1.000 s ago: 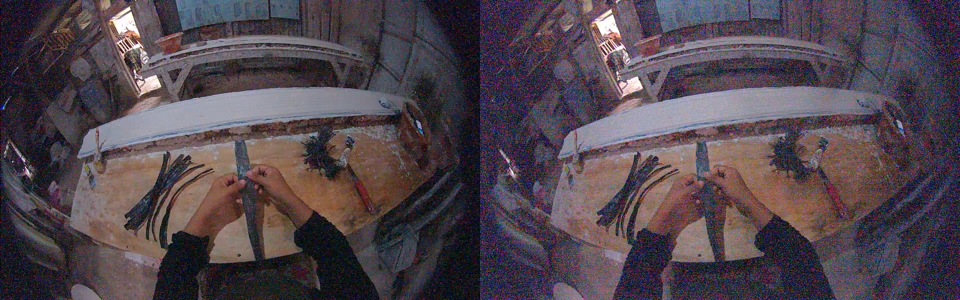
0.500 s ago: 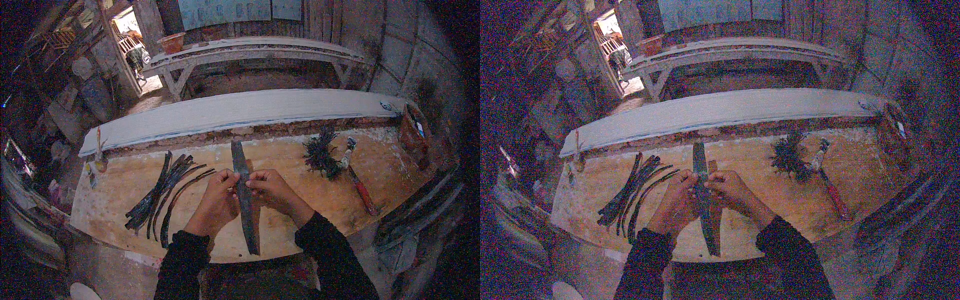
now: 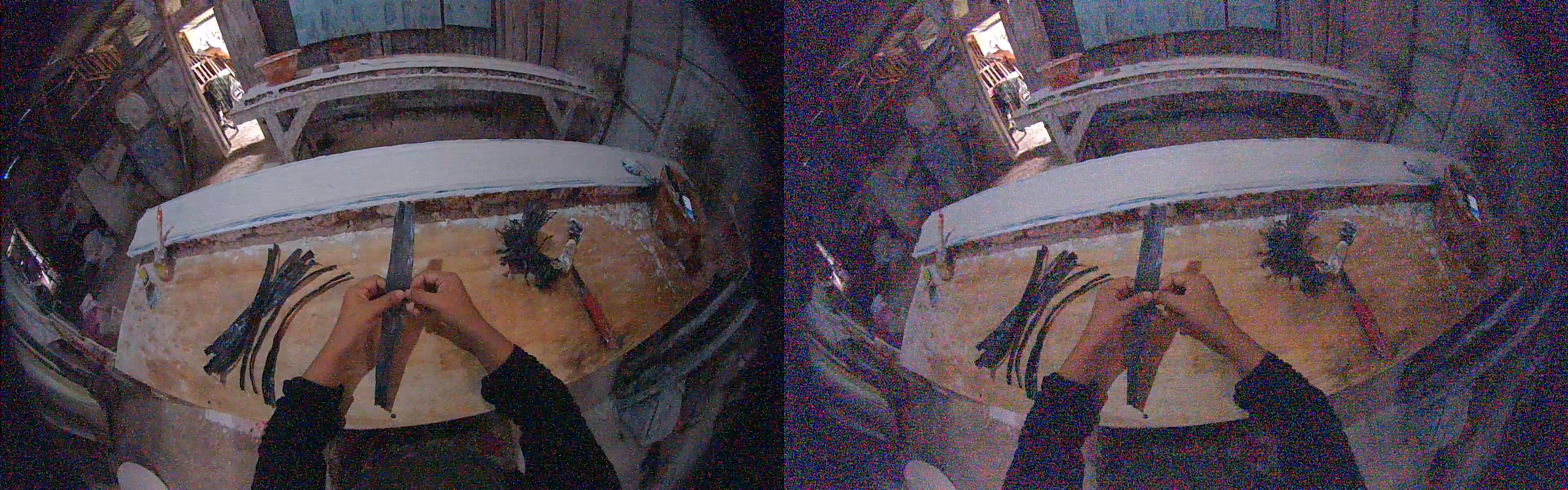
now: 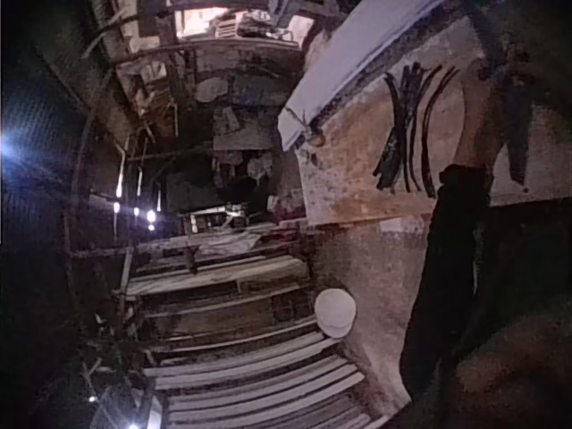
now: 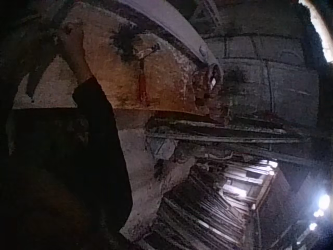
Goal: The person splits long black rubber strips into thinner strands by hand on a wooden workbench. They repeatedly pull apart the strips, separate the resulting strands, and place them on the table. A hammer and a bundle of already split strands are visible nearby.
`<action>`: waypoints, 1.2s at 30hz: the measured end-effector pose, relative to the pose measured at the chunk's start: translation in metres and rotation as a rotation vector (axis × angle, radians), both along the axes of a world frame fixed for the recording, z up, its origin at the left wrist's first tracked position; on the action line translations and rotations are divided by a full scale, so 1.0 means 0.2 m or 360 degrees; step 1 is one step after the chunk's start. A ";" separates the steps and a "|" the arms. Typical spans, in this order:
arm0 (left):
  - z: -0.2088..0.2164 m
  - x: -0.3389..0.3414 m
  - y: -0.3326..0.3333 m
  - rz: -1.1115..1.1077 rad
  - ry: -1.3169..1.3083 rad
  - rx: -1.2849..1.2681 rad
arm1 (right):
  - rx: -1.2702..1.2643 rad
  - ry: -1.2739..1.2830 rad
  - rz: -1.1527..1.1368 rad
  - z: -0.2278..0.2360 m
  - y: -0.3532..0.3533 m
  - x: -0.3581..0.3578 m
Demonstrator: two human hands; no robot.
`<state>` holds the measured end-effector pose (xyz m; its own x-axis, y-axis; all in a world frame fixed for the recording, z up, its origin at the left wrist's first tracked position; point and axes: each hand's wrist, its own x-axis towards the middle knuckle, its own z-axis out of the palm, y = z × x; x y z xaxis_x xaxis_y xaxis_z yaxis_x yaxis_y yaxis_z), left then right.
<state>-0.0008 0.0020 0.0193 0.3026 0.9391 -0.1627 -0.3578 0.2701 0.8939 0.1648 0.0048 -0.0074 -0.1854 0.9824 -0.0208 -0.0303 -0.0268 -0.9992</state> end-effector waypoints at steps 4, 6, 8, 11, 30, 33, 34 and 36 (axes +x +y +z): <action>-0.04 0.00 0.01 0.0051 0.0175 0.0091 | 0.0041 -0.0210 -0.0127 0.04 -0.02 -0.02; -0.06 0.00 0.02 0.0041 0.0239 0.0066 | 0.0029 -0.0260 -0.0179 0.04 -0.03 -0.03; -0.06 0.00 0.02 0.0015 0.0216 0.0043 | 0.0127 -0.0260 -0.0202 0.05 -0.04 -0.03; -0.05 0.01 0.00 -0.0037 0.0054 -0.0021 | 0.0148 -0.0269 -0.0212 0.08 -0.05 -0.03; -0.08 0.00 0.01 -0.0228 -0.0101 -0.0137 | 0.0314 -0.0501 -0.0221 0.07 -0.05 -0.03; -0.09 -0.02 0.02 -0.0319 -0.0283 -0.0205 | 0.0151 -0.0449 -0.0181 0.02 -0.03 -0.02; -0.07 -0.02 0.01 -0.0363 -0.0374 -0.0238 | 0.0150 -0.0446 -0.0205 0.02 -0.02 -0.03; 0.01 -0.04 -0.02 -0.0252 -0.0462 -0.0281 | 0.0145 -0.0441 -0.0262 0.03 -0.01 -0.03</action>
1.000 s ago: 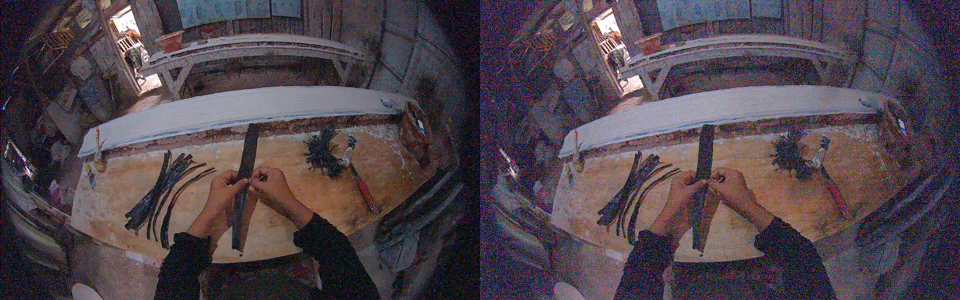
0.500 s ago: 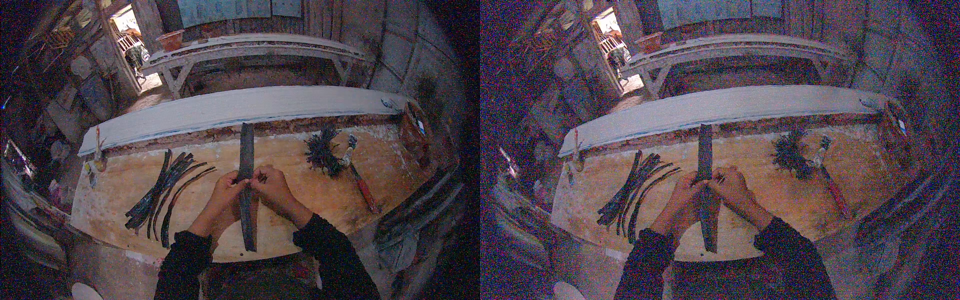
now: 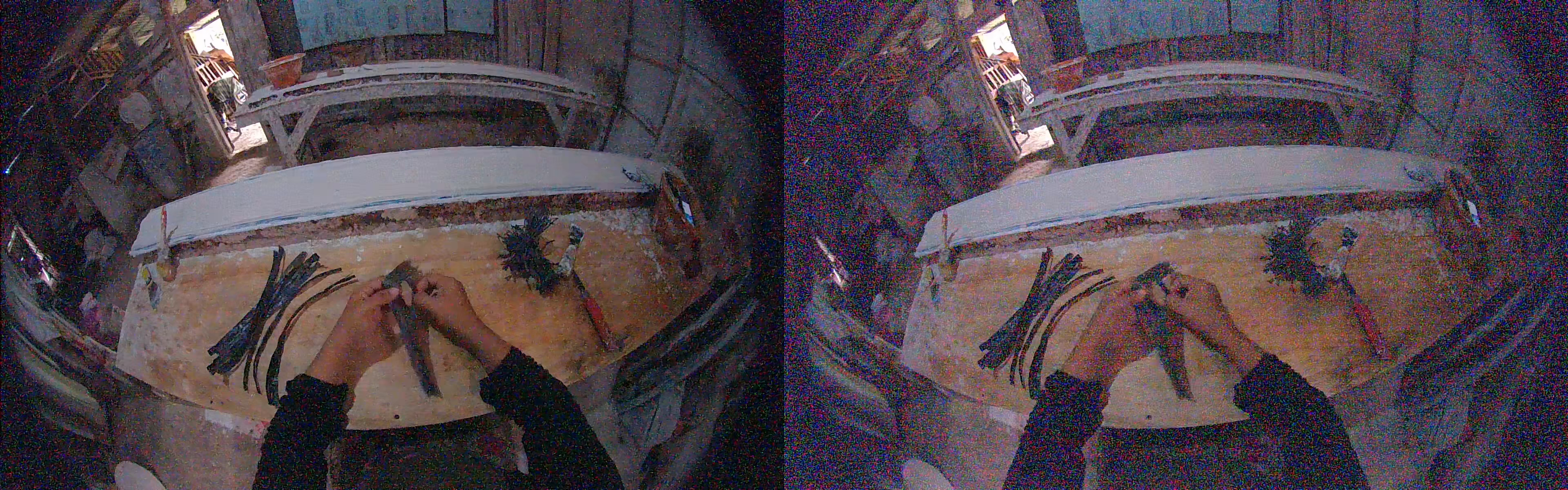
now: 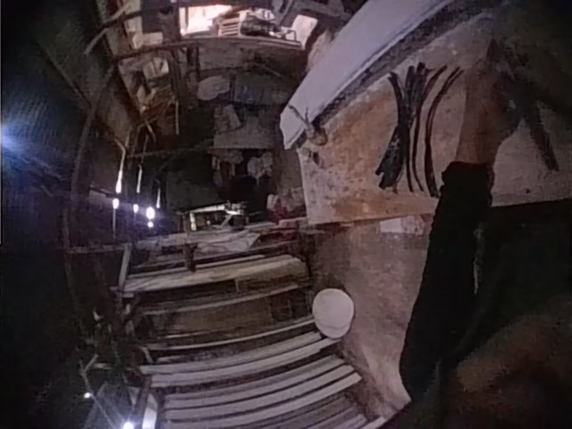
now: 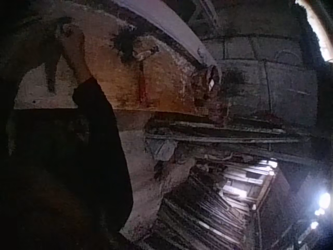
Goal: The person splits long black rubber strips into thinner strands by hand on a wooden workbench. They repeatedly pull apart the strips, separate the resulting strands, and place them on the table. A hammer and a bundle of already split strands are visible nearby.
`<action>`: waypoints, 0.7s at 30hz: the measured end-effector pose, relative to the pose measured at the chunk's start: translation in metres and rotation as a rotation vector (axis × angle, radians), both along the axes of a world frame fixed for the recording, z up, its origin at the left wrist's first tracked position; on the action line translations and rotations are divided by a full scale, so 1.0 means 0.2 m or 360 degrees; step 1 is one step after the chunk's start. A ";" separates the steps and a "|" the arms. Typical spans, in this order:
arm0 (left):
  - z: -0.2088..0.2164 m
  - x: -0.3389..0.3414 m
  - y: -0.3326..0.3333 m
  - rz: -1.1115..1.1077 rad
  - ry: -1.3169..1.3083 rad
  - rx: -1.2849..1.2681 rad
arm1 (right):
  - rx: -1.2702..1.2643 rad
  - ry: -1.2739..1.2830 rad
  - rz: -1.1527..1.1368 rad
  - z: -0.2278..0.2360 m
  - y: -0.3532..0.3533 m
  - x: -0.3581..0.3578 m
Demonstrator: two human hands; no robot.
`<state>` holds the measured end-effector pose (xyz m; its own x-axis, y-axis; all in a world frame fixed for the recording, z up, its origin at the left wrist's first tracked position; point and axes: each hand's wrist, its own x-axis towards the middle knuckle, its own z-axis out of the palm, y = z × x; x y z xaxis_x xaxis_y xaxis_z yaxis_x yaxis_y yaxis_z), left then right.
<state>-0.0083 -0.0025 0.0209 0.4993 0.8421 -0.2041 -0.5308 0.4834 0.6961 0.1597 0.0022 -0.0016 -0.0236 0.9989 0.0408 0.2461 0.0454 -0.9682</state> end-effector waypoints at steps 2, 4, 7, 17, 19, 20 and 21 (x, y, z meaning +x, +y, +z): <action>0.02 -0.02 0.02 0.0139 -0.0077 0.0050 | 0.0040 -0.0316 -0.0038 -0.10 0.07 0.06; -0.10 -0.09 0.16 0.0361 -0.0157 0.0217 | 0.0109 -0.0559 -0.0068 -0.17 0.13 0.09; -0.25 -0.30 0.34 0.0467 -0.0413 0.0327 | 0.0186 -0.0692 -0.0137 -0.17 0.16 0.11; -0.28 -0.81 0.51 0.0502 -0.1241 0.0806 | 0.0086 -0.0855 -0.0426 -0.15 0.18 0.22; -0.32 -0.89 0.51 0.0708 -0.1145 0.0768 | 0.0043 -0.0884 -0.0445 -0.16 0.19 0.24; -0.32 -0.95 0.52 0.0681 -0.1162 0.0789 | 0.0025 -0.0882 -0.0458 -0.16 0.20 0.24; -0.35 -1.03 0.52 0.0671 -0.1174 0.0817 | 0.0010 -0.0881 -0.0452 -0.16 0.21 0.23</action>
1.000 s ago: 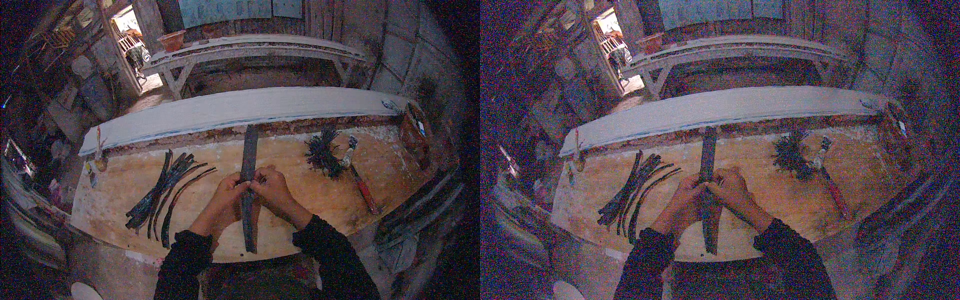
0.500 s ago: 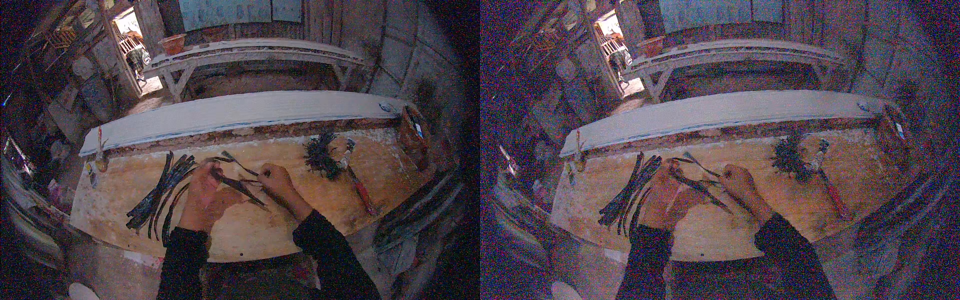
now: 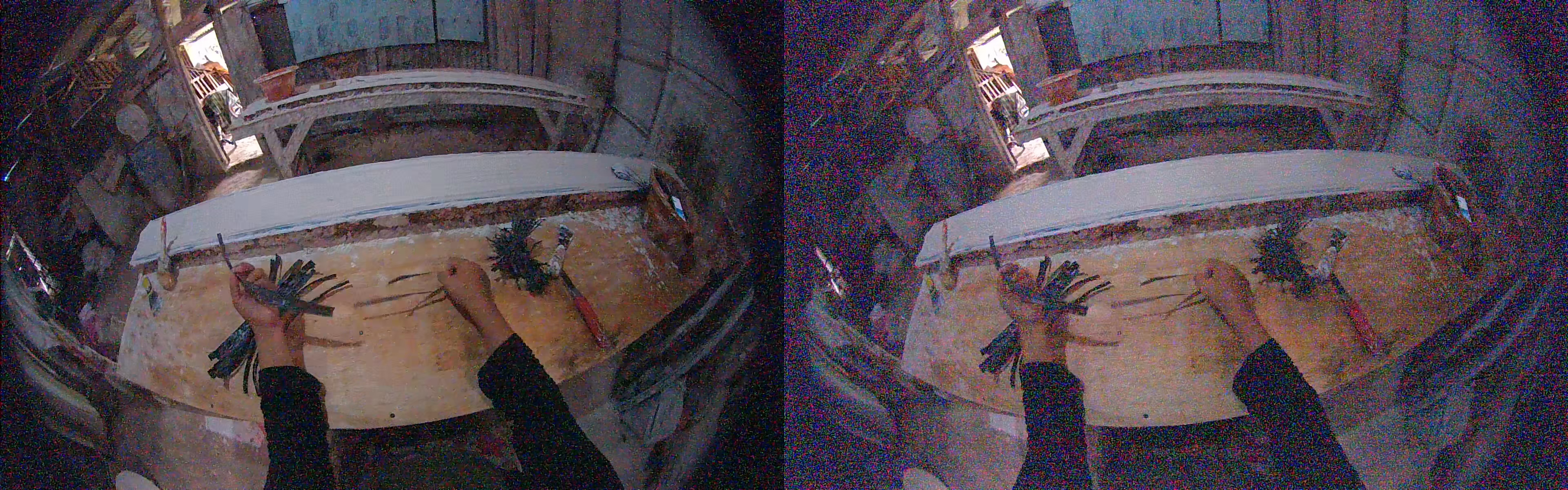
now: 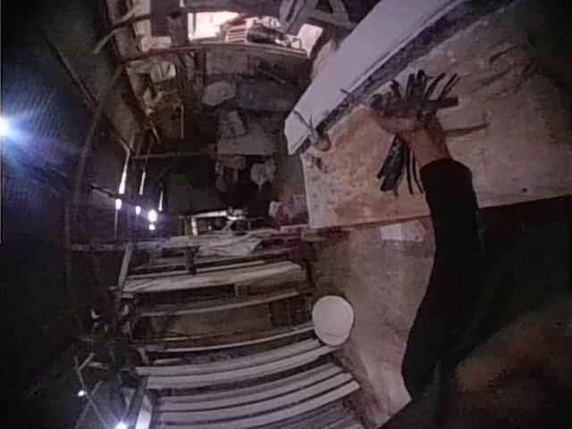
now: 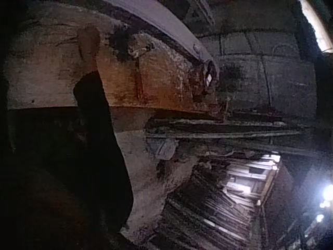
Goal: The person splits long black rubber strips into thinner strands by hand on a wooden workbench. They repeatedly pull apart the strips, separate the resulting strands, and place them on the table. A hammer and a bundle of already split strands are visible nearby.
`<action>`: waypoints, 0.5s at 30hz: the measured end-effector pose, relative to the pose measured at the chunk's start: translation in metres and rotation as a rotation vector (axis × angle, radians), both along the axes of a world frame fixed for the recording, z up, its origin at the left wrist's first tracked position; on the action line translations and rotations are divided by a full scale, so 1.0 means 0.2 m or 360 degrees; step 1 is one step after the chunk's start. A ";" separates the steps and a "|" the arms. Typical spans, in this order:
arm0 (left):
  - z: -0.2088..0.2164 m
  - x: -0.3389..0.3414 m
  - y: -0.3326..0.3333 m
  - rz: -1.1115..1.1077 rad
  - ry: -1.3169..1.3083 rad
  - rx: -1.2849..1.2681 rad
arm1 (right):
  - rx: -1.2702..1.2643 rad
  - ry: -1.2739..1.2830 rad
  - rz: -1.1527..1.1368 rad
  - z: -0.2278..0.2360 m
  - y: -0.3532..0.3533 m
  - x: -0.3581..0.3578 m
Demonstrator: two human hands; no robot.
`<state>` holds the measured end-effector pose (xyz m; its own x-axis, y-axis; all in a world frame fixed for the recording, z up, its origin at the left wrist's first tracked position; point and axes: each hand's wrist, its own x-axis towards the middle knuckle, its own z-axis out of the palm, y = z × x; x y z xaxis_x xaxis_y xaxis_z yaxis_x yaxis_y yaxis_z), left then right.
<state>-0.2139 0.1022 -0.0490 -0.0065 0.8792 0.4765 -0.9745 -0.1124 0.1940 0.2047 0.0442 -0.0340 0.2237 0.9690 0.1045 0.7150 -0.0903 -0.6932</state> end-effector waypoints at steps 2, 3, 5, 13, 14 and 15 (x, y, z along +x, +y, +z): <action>-0.04 -0.13 0.04 -0.0243 -0.0037 0.0239 | 0.0009 0.0004 0.0010 0.04 -0.01 -0.02; -0.04 -0.08 0.04 -0.0213 -0.0213 0.0127 | 0.0004 -0.0012 -0.0022 0.04 -0.01 0.01; 0.06 0.04 -0.02 -0.0140 -0.0528 -0.0100 | -0.0032 0.0019 -0.0151 0.03 -0.02 0.07; 0.06 -0.18 -0.07 -0.0279 -0.0456 0.0223 | -0.0250 0.0021 -0.0254 0.04 0.05 0.14; 0.06 -0.21 -0.09 -0.0180 -0.0459 0.0211 | -0.0214 0.0033 -0.0275 0.02 0.05 0.14; 0.06 -0.21 -0.10 -0.0271 -0.0621 0.0215 | -0.0180 0.0042 -0.0308 -0.02 0.07 0.16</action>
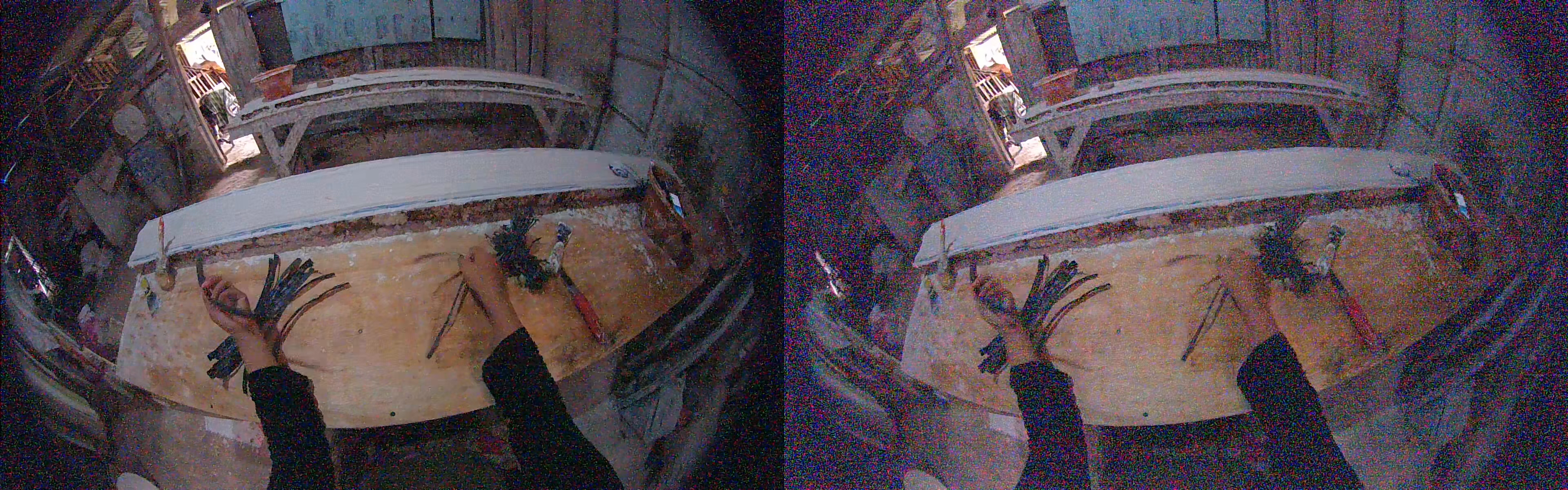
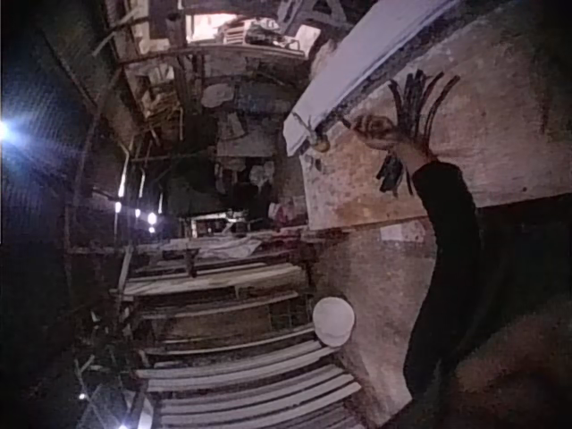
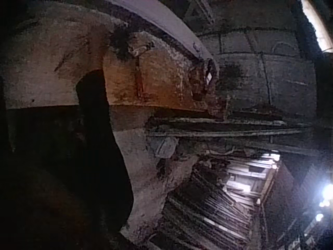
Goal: The person splits long black rubber strips into thinner strands by hand on a wooden workbench. They repeatedly pull apart the strips, separate the resulting strands, and place them on the table. A hammer and a bundle of already split strands are visible nearby.
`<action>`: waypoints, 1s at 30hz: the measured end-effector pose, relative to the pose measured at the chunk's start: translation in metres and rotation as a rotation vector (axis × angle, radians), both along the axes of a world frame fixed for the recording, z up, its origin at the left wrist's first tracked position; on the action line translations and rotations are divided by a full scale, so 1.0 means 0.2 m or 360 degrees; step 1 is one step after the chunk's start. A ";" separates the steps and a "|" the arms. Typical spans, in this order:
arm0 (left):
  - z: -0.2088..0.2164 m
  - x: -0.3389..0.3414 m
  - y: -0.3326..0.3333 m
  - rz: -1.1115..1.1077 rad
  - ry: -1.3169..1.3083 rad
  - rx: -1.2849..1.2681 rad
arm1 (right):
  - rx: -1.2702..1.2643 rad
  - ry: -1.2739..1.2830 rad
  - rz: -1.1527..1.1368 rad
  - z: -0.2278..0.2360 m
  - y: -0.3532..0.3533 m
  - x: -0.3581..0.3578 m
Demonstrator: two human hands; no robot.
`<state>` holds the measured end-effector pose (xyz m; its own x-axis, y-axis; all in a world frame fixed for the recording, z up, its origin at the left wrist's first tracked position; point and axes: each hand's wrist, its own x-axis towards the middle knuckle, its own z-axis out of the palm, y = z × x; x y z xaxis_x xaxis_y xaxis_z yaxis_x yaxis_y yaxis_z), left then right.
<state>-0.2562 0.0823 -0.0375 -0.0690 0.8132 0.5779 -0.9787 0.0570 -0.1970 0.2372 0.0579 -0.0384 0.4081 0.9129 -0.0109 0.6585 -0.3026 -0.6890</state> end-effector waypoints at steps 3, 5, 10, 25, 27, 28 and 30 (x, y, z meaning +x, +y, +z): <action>0.00 0.03 0.03 -0.0198 -0.0233 0.0076 | 0.0232 -0.0222 0.0005 -0.22 0.12 0.20; -0.03 -0.05 0.00 -0.0150 -0.0184 0.0077 | 0.0083 -0.0153 0.0054 -0.20 0.11 0.14; 0.02 0.12 0.06 0.0009 0.0359 -0.0394 | 0.0161 -0.0105 0.0370 -0.18 0.09 0.08; 0.32 1.23 -0.41 -0.0602 0.1513 -0.0734 | 0.0267 0.1171 0.1249 0.26 -0.27 -0.27; 0.32 1.23 -0.41 -0.0688 0.1460 -0.0762 | 0.0377 0.1251 0.1273 0.29 -0.31 -0.33; 0.31 1.23 -0.41 -0.0646 0.1495 -0.0731 | 0.0310 0.1224 0.1234 0.28 -0.31 -0.33; 0.27 1.22 -0.38 -0.0562 0.1565 -0.0670 | 0.0080 0.1152 0.1155 0.27 -0.30 -0.31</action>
<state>-0.0116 0.0060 0.0157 0.5380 0.8400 -0.0706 -0.6615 0.4726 0.5823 0.1744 -0.0023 0.0150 -0.3319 0.9433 0.0098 0.0928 0.0431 -0.9948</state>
